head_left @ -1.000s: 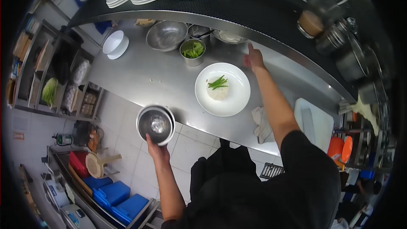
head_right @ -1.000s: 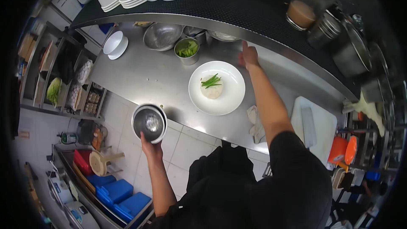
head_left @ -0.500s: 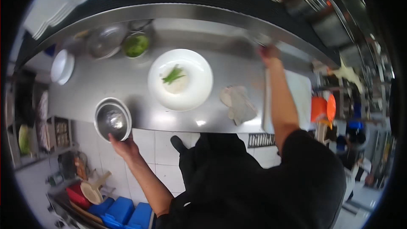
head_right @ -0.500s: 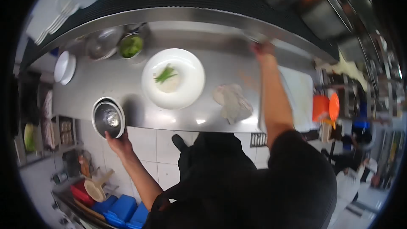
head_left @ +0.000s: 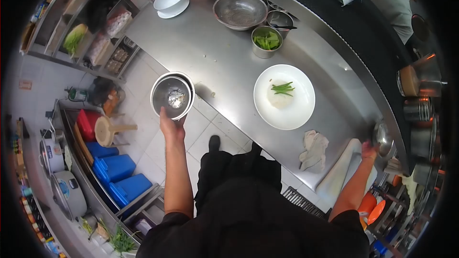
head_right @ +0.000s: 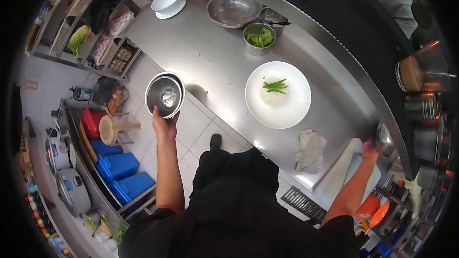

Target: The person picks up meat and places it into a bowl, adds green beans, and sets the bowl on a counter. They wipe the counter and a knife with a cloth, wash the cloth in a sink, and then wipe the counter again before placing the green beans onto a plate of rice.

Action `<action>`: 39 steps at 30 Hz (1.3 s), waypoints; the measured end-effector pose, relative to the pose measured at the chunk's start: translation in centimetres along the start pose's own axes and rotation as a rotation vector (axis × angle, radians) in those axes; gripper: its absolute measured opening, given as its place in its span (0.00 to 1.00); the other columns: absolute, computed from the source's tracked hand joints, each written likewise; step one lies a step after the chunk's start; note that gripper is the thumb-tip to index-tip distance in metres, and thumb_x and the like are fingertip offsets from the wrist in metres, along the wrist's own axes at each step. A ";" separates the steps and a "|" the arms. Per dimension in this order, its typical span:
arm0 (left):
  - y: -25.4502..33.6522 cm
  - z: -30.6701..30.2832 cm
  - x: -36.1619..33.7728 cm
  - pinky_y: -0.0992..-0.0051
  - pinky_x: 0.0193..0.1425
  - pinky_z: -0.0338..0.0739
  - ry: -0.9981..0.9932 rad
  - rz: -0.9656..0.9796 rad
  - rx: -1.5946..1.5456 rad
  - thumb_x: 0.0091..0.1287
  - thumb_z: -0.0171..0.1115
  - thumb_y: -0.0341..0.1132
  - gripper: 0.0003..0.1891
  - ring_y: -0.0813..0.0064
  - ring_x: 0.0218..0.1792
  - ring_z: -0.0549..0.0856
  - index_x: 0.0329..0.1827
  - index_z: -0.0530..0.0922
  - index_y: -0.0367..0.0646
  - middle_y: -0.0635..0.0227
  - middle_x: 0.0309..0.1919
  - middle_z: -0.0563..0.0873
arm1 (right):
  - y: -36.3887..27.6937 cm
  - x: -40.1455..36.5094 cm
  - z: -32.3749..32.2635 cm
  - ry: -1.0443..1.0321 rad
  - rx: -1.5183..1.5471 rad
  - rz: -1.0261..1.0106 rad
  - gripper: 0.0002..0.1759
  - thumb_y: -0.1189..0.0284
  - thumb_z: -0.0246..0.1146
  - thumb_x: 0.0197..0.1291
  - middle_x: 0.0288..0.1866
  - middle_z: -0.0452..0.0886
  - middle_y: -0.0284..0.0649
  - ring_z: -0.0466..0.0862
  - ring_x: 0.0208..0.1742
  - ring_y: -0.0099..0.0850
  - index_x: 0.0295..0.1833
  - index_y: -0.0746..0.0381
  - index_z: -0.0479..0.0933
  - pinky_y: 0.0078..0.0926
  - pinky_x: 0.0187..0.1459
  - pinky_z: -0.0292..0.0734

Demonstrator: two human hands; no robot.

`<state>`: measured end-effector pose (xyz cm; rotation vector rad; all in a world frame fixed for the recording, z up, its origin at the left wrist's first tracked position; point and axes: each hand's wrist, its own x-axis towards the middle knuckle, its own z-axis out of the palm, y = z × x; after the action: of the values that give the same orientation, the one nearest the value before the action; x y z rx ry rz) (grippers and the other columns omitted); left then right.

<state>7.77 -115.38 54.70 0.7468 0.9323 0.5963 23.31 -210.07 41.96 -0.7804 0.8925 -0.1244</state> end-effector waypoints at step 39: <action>1.8 -5.7 18.9 0.44 0.60 0.79 -0.440 -0.543 0.462 0.82 0.45 0.58 0.33 0.55 0.73 0.73 0.83 0.51 0.57 0.58 0.78 0.66 | 70.8 -49.2 55.3 -0.435 -1.641 -1.184 0.38 0.71 0.74 0.45 0.64 0.77 0.42 0.79 0.60 0.46 0.67 0.52 0.76 0.44 0.57 0.80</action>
<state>11.57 -98.67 44.69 0.9362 0.8150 -0.2686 17.67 -107.96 48.38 -2.6814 -0.2095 -0.2333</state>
